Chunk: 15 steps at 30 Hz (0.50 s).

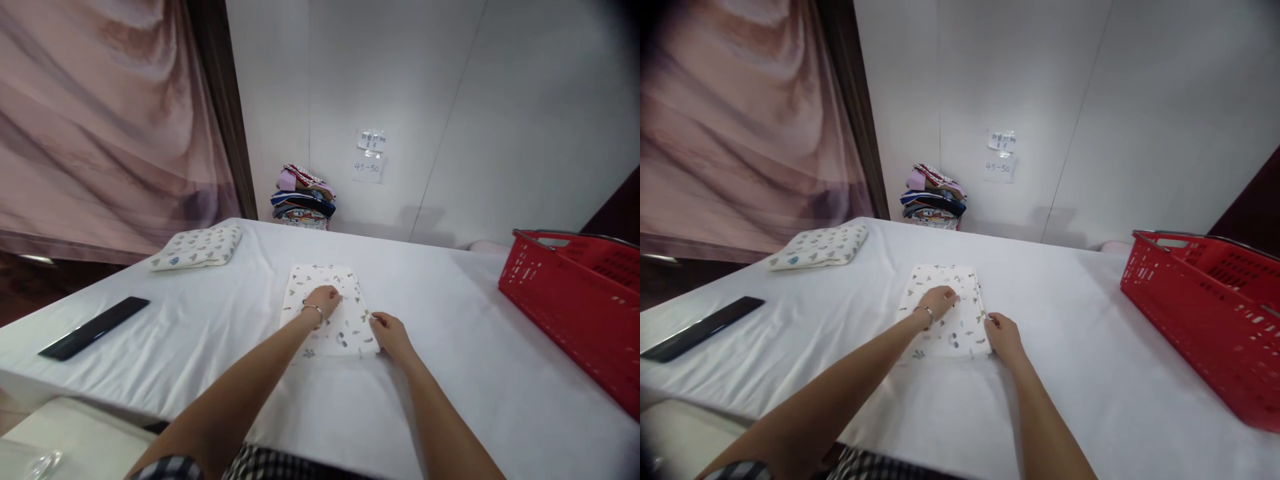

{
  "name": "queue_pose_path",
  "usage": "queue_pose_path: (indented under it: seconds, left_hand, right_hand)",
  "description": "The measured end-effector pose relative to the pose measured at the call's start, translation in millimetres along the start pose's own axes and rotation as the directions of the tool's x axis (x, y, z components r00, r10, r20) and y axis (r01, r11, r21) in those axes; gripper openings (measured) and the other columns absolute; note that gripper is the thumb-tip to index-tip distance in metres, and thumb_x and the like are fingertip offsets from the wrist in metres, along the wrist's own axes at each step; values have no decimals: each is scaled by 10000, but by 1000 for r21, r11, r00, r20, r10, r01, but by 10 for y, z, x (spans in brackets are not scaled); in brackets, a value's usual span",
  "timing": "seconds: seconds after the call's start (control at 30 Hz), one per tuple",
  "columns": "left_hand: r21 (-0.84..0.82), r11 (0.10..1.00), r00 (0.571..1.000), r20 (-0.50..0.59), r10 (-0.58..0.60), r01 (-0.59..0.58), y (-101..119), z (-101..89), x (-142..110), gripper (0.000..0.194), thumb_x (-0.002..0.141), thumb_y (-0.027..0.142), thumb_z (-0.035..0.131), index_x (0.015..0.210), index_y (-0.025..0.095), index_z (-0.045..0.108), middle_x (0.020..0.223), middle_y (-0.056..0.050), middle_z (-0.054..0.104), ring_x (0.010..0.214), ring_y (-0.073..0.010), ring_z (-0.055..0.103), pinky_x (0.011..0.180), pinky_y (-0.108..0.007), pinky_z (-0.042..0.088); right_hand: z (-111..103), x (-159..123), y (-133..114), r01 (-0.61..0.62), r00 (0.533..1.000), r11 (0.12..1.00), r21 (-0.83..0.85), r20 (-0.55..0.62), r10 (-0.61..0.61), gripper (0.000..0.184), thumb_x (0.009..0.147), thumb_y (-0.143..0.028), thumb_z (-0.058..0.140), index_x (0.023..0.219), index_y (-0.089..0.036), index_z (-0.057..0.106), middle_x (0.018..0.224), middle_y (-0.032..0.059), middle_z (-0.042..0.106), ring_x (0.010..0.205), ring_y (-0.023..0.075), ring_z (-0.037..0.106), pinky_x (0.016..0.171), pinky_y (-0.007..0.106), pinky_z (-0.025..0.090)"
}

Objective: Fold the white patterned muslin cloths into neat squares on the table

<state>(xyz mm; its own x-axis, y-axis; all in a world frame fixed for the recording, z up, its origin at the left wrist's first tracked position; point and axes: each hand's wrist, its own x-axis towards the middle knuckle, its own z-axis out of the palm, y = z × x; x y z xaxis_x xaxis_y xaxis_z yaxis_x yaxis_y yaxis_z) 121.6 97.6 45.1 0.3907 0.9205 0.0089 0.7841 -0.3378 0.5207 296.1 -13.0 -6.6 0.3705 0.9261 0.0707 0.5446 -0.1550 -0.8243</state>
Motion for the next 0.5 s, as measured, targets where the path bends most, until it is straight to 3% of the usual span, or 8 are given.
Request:
queue_pose_path:
  seconds: [0.1, 0.2, 0.33, 0.5]
  left_hand:
    - [-67, 997, 997, 60, -38, 42, 313, 221, 37, 256, 768, 408, 459, 830, 222, 623, 879, -19, 653, 771, -145, 593, 661, -221, 438]
    - [-18, 989, 987, 70, -143, 144, 471, 354, 136, 293, 748, 427, 470, 842, 199, 628, 868, -57, 658, 763, -173, 607, 641, -240, 445]
    - [40, 974, 971, 80, -225, 222, 532, 403, 261, 286, 700, 370, 527, 817, 135, 640, 863, -136, 654, 830, -230, 605, 661, -272, 445]
    - [22, 977, 970, 113, -215, 214, 493, 374, 329, 218, 700, 289, 521, 799, 138, 643, 814, -125, 662, 757, -199, 618, 607, -245, 443]
  right_hand:
    - [15, -4, -16, 40, 999, 999, 23, 25, -41, 311, 740, -360, 420, 865, -190, 648, 783, 18, 665, 664, 149, 582, 623, 244, 436]
    - [19, -4, -33, 82, 997, 997, -8, 12, -82, 314, 741, -352, 412, 851, -189, 657, 799, 18, 666, 679, 151, 577, 641, 249, 435]
    - [18, 0, -43, 110, 994, 993, -42, 5, -110, 308, 747, -339, 408, 852, -191, 657, 829, 22, 662, 707, 151, 574, 675, 252, 430]
    - [45, -6, -39, 123, 992, 991, -54, -4, -124, 318, 763, -343, 397, 902, -193, 640, 845, 29, 651, 698, 149, 573, 672, 255, 431]
